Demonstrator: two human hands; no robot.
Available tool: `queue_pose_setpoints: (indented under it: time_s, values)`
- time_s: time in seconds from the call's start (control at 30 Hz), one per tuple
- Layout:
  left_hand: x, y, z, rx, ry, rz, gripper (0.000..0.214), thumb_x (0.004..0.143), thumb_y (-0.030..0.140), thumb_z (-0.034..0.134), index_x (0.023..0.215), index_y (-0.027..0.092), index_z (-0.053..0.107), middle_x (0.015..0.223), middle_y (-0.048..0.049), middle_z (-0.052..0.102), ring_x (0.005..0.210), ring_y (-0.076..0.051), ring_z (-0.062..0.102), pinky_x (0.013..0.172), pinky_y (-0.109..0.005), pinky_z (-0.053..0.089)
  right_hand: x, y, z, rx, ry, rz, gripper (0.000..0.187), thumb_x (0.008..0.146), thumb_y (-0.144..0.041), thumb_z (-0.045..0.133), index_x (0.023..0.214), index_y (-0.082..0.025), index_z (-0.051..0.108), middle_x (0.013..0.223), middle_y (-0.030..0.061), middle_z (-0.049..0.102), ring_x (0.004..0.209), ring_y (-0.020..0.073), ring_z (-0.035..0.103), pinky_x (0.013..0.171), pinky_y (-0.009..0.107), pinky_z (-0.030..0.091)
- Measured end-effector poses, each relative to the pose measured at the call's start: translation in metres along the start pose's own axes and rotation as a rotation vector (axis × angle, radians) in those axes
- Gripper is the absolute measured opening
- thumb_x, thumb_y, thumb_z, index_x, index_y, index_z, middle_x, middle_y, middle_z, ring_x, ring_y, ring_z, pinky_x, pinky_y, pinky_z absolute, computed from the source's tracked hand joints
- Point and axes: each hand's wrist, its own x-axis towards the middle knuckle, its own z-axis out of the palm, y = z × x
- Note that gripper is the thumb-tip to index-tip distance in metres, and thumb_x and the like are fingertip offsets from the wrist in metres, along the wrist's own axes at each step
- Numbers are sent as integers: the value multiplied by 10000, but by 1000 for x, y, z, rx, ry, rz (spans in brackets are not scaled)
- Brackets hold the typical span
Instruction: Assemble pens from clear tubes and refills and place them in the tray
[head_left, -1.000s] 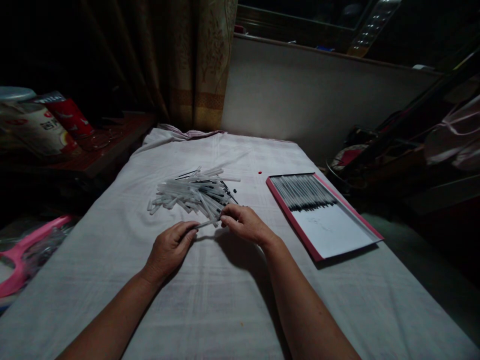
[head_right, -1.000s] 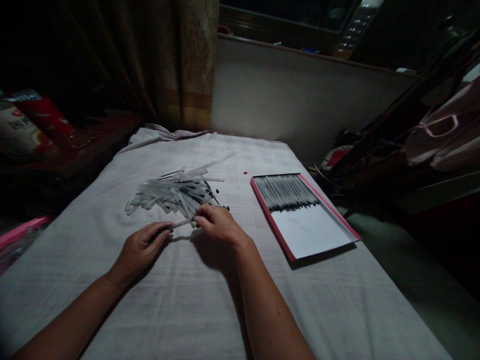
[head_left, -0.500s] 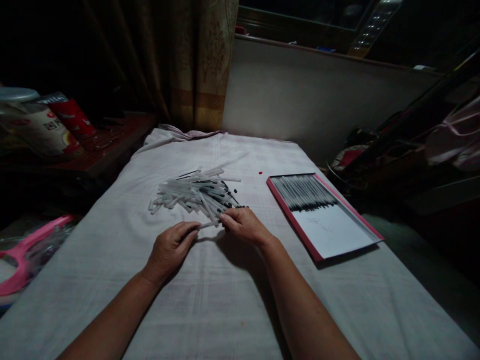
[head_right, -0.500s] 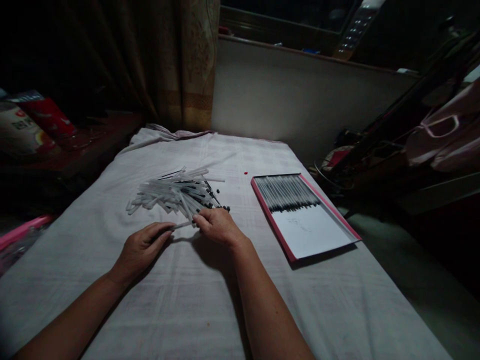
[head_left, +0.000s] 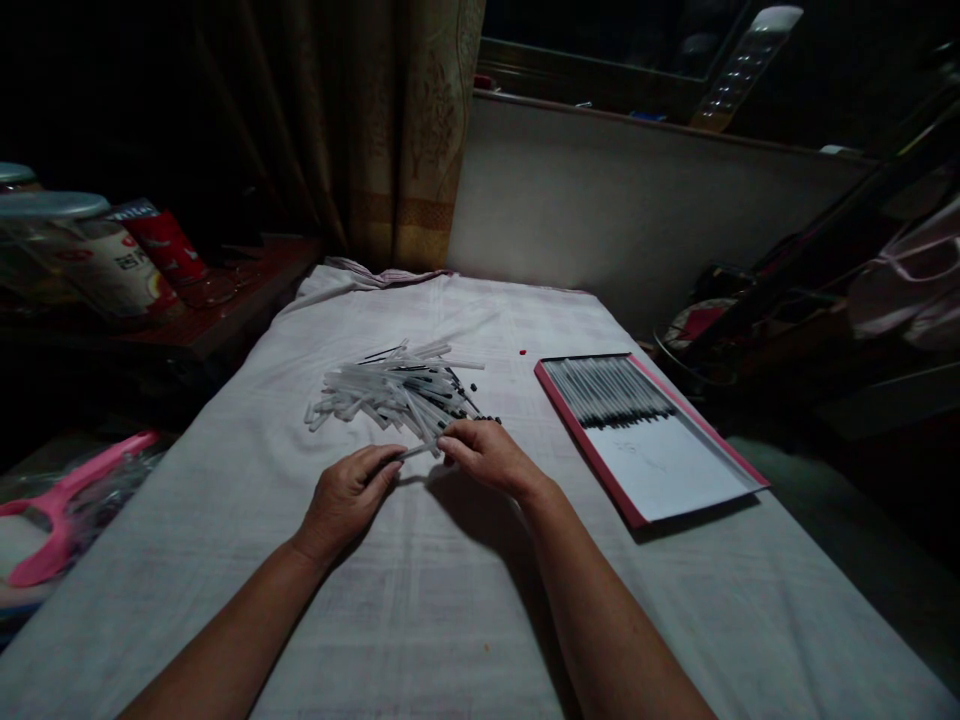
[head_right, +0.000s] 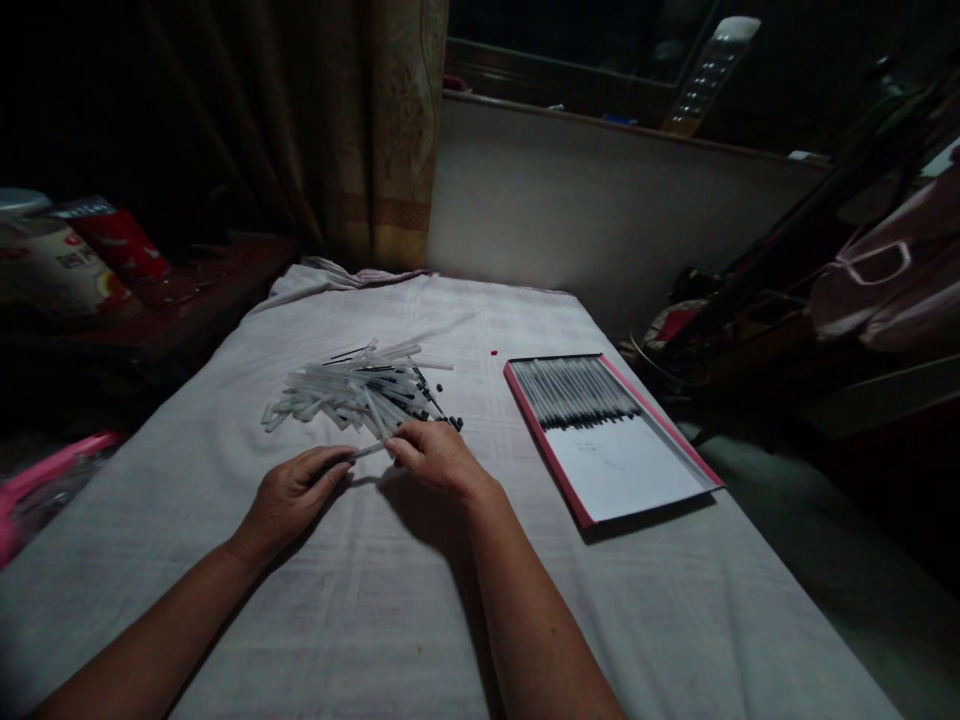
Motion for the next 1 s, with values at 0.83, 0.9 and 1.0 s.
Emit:
queue_pose_setpoints:
  time_s: [0.83, 0.9, 1.0]
  values:
    - [60, -41, -29, 766, 52, -108, 239, 851, 282, 619, 1021, 155, 731, 1314, -203, 612, 1228, -382, 521, 1008, -541, 391, -66, 37, 12, 150, 340, 121, 255, 861, -322, 531, 867, -174, 739, 779, 41, 719, 738, 184, 656, 695, 280, 507]
    - [58, -40, -29, 752, 68, -95, 198, 862, 260, 594, 976, 166, 726, 1299, -190, 625, 1224, -371, 526, 1018, -543, 379, -66, 40, 16, 203, 357, 118, 256, 847, -337, 547, 873, -178, 745, 748, 37, 707, 708, 183, 652, 649, 276, 509]
    - [44, -33, -28, 605, 128, -82, 188, 877, 281, 552, 931, 182, 703, 1259, -168, 654, 1226, -356, 539, 1040, -541, 369, -65, 41, 20, 266, 396, 104, 258, 828, -349, 575, 878, -177, 761, 742, 43, 713, 696, 185, 654, 624, 277, 518]
